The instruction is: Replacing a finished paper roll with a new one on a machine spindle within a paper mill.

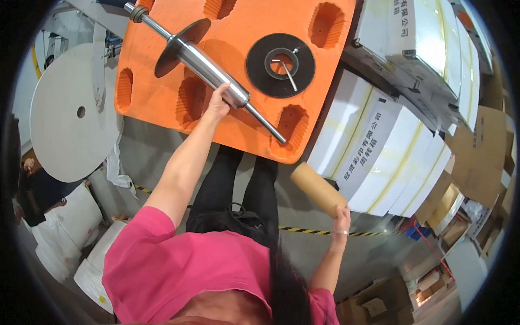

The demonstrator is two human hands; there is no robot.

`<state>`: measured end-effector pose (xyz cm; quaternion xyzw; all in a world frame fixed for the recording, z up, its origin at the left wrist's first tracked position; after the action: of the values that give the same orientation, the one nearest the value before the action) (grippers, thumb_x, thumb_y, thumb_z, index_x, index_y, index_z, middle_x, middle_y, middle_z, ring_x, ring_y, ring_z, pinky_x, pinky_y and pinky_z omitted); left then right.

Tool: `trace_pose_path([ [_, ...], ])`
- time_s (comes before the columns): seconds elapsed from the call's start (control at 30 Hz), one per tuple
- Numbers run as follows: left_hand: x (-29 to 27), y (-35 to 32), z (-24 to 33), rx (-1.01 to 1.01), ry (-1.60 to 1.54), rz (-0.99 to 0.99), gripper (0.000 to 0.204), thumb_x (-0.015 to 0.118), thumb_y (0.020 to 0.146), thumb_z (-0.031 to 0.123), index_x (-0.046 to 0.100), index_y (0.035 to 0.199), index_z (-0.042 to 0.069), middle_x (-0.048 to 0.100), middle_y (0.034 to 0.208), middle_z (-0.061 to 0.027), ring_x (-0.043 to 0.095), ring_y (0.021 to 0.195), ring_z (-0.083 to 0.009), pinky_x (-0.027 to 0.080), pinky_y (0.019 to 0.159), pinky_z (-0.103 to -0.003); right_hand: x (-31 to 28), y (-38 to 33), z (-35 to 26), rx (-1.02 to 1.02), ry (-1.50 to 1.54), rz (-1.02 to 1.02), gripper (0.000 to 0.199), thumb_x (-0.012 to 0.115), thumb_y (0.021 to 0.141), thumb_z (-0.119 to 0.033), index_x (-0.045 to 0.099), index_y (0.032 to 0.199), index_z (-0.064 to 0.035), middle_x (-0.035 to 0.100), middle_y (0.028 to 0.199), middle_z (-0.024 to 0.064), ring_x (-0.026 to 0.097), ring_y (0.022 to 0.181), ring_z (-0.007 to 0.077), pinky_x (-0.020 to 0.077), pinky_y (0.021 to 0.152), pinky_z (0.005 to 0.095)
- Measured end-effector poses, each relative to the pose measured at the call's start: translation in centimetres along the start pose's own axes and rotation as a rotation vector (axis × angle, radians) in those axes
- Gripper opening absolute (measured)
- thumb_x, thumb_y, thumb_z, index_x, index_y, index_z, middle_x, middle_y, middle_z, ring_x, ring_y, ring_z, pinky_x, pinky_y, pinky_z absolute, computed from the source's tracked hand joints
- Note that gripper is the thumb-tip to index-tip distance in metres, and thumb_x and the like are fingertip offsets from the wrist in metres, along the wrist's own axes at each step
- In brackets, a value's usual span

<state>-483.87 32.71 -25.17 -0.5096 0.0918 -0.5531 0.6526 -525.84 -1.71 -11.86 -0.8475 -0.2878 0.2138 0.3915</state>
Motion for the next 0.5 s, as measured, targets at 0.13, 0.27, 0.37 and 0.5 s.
trace_pose_path([
  [0.13,2.0,-1.3,0.2,-0.013,0.365,0.25,0.041,0.066,0.062,0.027,0.05,0.093,0.005,0.052,0.081,-0.0058,0.047,0.071,-0.0169,0.037,0.065,-0.031,0.4,-0.8,-3.7,-0.104,-0.361,-0.027,0.017,0.057,0.07,-0.012,0.052,0.078,0.0027,0.033,0.116,0.008,0.041,0.095,0.0145,0.0328,0.082,0.0277],
  [0.27,-1.6,-2.9,2.5,0.003,0.412,0.253,0.034,0.062,0.067,0.027,0.049,0.089,0.006,0.053,0.082,-0.0046,0.05,0.071,-0.0138,0.042,0.056,-0.028,8.4,-0.6,-8.8,-0.227,-0.582,-0.334,0.017,0.058,0.071,-0.012,0.049,0.059,-0.003,0.032,0.116,0.0058,0.043,0.084,0.0108,0.0368,0.074,0.0253],
  [0.37,-3.6,-7.4,3.1,0.068,0.479,0.158,0.012,0.058,0.068,0.019,0.054,0.067,0.008,0.052,0.057,-0.0022,0.05,0.047,-0.0123,0.042,0.043,-0.025,15.6,-3.2,-13.2,-0.292,-0.792,-0.546,0.019,0.061,0.069,-0.013,0.048,0.06,-0.0012,0.034,0.116,0.0063,0.044,0.069,0.0107,0.0381,0.063,0.0239],
  [0.5,-8.5,-10.9,-2.3,0.347,0.794,0.209,0.021,0.055,0.068,0.027,0.053,0.066,0.006,0.051,0.056,-0.0071,0.05,0.053,-0.0166,0.04,0.049,-0.03,18.4,-0.4,-12.8,-0.61,-0.865,-0.679,0.022,0.061,0.068,-0.018,0.049,0.06,-0.0013,0.038,0.111,0.0132,0.045,0.087,0.0196,0.0373,0.074,0.0297],
])
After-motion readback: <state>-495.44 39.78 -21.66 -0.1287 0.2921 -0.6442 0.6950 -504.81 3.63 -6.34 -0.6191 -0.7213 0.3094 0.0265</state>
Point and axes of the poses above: each hand's wrist, its own y-axis towards the middle knuckle, its own x-axis out of the palm, z = x × y, the point moved 1 cm from there along y, towards the middle knuckle
